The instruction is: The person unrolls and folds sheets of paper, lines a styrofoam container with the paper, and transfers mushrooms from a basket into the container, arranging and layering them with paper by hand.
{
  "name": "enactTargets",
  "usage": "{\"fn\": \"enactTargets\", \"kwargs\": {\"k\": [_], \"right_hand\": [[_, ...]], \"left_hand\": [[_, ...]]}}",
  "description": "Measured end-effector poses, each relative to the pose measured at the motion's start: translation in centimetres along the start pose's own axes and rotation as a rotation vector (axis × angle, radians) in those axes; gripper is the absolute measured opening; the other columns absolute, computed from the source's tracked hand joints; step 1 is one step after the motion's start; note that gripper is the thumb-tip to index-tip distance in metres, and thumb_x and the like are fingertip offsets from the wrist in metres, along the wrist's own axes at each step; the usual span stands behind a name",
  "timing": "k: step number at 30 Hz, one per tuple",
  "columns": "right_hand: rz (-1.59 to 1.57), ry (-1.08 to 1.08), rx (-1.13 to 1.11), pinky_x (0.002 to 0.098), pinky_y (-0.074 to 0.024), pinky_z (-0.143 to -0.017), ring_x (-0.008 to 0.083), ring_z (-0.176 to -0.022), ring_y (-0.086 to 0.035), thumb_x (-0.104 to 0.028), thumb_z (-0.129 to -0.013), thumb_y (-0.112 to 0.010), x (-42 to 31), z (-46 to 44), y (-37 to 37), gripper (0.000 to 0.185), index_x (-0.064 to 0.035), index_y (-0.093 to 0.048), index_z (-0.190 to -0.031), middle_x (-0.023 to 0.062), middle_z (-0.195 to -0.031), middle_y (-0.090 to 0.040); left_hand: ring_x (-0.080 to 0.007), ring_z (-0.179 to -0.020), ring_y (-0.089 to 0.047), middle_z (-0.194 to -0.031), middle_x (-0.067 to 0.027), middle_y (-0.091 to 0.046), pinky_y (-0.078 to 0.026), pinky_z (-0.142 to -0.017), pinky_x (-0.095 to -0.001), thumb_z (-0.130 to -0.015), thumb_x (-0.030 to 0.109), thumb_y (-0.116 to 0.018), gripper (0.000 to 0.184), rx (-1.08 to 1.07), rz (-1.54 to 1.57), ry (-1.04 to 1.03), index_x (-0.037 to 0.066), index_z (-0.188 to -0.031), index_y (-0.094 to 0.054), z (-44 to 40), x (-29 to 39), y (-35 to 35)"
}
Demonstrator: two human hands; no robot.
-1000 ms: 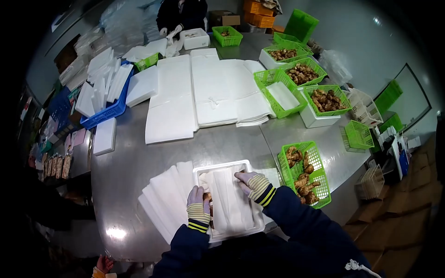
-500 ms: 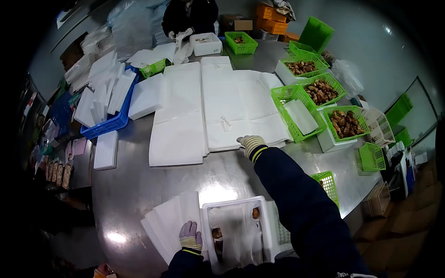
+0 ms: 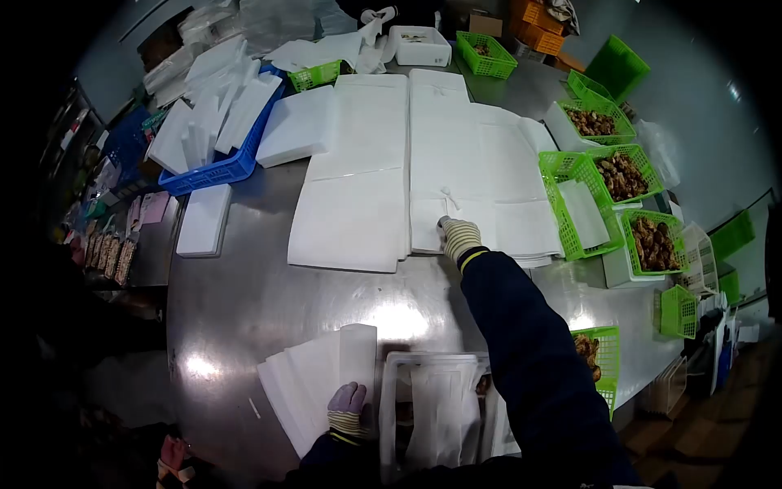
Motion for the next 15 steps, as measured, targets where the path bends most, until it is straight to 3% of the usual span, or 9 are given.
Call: {"fn": "enactTargets", "kwargs": {"k": [2,4,6,8,11,12,13,15], "right_hand": [[-0.317,0.009,-0.044,0.032,-0.0505,-0.067,0.0228,-0.072,-0.062,-0.009,-0.067,-0.069,-1.1,3.6,2.3,0.033,-0.002,-0.061,-0.098,0.0085,-0.078,-0.064],[-0.671,0.11,-0.216,0.0309,-0.0504,-0.068,0.0204,-0.074,-0.063,-0.014,-0.066,-0.066,-1.5,6.4,1.8,0.036,-0.0019,-0.061,-0.1,0.0092,-0.082,-0.066],[-1.048,0.193,-0.463,0.0268,-0.048,-0.066,0.0123,-0.07,-0.057,-0.011,-0.066,-0.063,-3.1,11.4,3.8,0.032,0.0001,-0.063,-0.096,0.0056,-0.078,-0.063],[-1.021,0.37,-0.676,0.0226,-0.0463,-0.067,0.007,-0.07,-0.053,-0.007,-0.069,-0.064,-5.2,16.8,6.8,0.033,0.0033,-0.061,-0.1,-0.0014,-0.076,-0.059],[-0.993,0.454,-0.874,0.0242,-0.0469,-0.073,0.0097,-0.078,-0.056,-0.004,-0.073,-0.061,-7.4,23.3,9.3,0.034,0.0024,-0.06,-0.107,0.0031,-0.086,-0.064],[-0.928,0.466,-0.918,0.0246,-0.0471,-0.074,0.0103,-0.079,-0.057,-0.004,-0.074,-0.06,-7.8,24.5,10.2,0.034,0.002,-0.06,-0.108,0.0035,-0.087,-0.064],[-0.932,0.438,-0.931,0.0243,-0.047,-0.072,0.0095,-0.077,-0.056,-0.004,-0.074,-0.06,-7.9,25.8,10.5,0.034,0.0016,-0.061,-0.107,0.0031,-0.086,-0.064],[-0.98,0.508,-0.97,0.0241,-0.0464,-0.068,0.0093,-0.074,-0.056,-0.006,-0.072,-0.058,-8.3,27.9,10.6,0.033,0.0009,-0.062,-0.104,0.0028,-0.083,-0.064]], "left_hand": [[-0.0376,-0.091,-0.056,-0.101,-0.0194,-0.055,-0.048,-0.078,-0.0443,-0.071,0.016,-0.059,0.037,0.046,-0.014,-0.029,0.0,-0.104,-0.056,-0.3,0.4,0.4],[-0.0363,-0.091,-0.056,-0.1,-0.0187,-0.056,-0.049,-0.077,-0.0441,-0.069,0.017,-0.06,0.038,0.033,-0.042,-0.041,0.0,-0.103,-0.056,0.1,-0.5,-0.3],[-0.0364,-0.091,-0.056,-0.1,-0.0189,-0.056,-0.049,-0.077,-0.0439,-0.067,0.017,-0.061,0.038,0.026,-0.049,0.008,0.001,-0.102,-0.057,-0.4,0.6,0.5],[-0.0381,-0.092,-0.056,-0.102,-0.0203,-0.056,-0.048,-0.078,-0.0448,-0.066,0.016,-0.063,0.041,0.067,-0.031,0.034,0.0,-0.103,-0.057,0.4,-0.2,-0.6],[-0.0374,-0.105,-0.05,-0.114,-0.0181,-0.053,-0.042,-0.09,-0.0452,-0.072,0.023,-0.067,0.047,0.055,-0.013,0.054,0.003,-0.112,-0.053,0.9,0.1,-0.3],[-0.0378,-0.107,-0.049,-0.118,-0.0188,-0.052,-0.041,-0.093,-0.0451,-0.076,0.032,-0.068,0.051,-0.027,0.005,0.081,0.002,-0.114,-0.053,0.9,-1.0,-1.1],[-0.0372,-0.111,-0.048,-0.123,-0.0199,-0.05,-0.039,-0.096,-0.044,-0.075,0.046,-0.068,0.069,-0.057,0.132,0.163,0.001,-0.123,-0.048,1.1,-1.7,-0.9],[-0.0365,-0.121,-0.043,-0.132,-0.021,-0.043,-0.034,-0.102,-0.0425,-0.061,0.06,-0.072,0.103,-0.013,0.329,0.092,0.002,-0.136,-0.033,-2.4,3.3,5.3]]}}
Point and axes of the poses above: each hand's wrist, its own z-axis away from the middle knuckle, its own y-axis out of the back of the hand, x = y × z, the point moved 4 cm from there along -z, towards the middle knuckle
